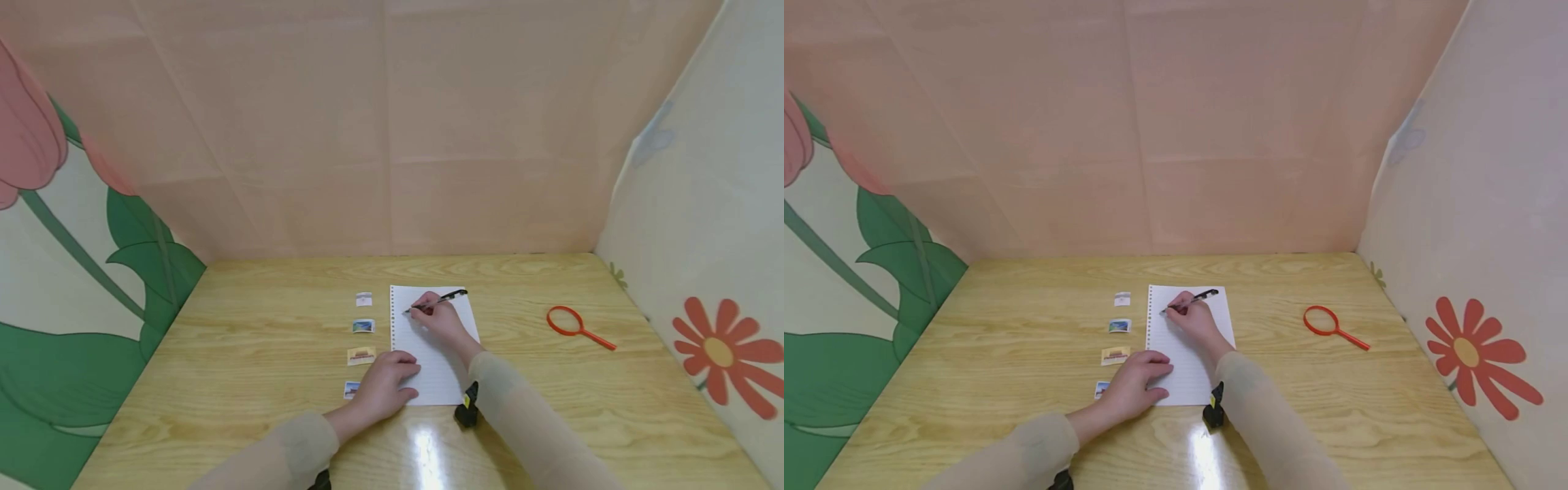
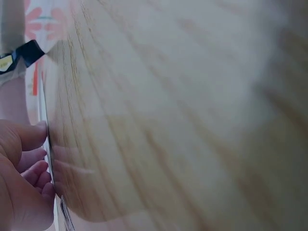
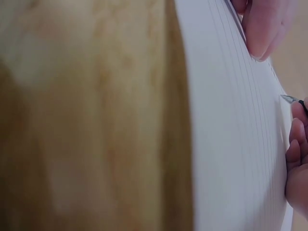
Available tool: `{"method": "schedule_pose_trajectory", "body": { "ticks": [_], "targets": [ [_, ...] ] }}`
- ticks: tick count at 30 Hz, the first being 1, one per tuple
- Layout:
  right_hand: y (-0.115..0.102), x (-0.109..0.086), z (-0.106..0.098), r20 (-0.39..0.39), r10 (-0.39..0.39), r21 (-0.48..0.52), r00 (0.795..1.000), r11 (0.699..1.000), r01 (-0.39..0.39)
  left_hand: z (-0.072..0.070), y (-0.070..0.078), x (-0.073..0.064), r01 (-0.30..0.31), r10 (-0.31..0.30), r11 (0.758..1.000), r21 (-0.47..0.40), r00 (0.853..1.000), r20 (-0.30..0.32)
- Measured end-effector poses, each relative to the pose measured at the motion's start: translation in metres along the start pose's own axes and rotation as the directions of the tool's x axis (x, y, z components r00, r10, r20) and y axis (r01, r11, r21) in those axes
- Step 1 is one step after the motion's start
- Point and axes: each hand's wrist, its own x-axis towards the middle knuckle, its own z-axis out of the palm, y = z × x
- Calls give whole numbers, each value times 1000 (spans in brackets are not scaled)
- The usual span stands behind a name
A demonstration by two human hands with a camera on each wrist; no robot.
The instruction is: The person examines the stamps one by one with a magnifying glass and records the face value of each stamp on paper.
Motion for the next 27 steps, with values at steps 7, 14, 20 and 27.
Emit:
{"method": "schedule_pose_trajectory", "body": {
  "ticks": [7,14,20,27],
  "targets": [
    [-1,-1,3,-19,-7,-6,1000,1000,7,0,1,0,15,-15,1000,-9,1000,10],
    [-2,-2,2,17,8,2,1000,1000,-8,-1,0,0,10,-10,1000,-13,1000,11],
    [-3,-3,0,82,29,26,996,999,-31,0,0,0,18,-18,1000,-17,1000,19],
    [-4,-3,-1,141,51,25,989,998,-55,-1,-1,0,24,-24,999,-31,999,24]
  ]
}}
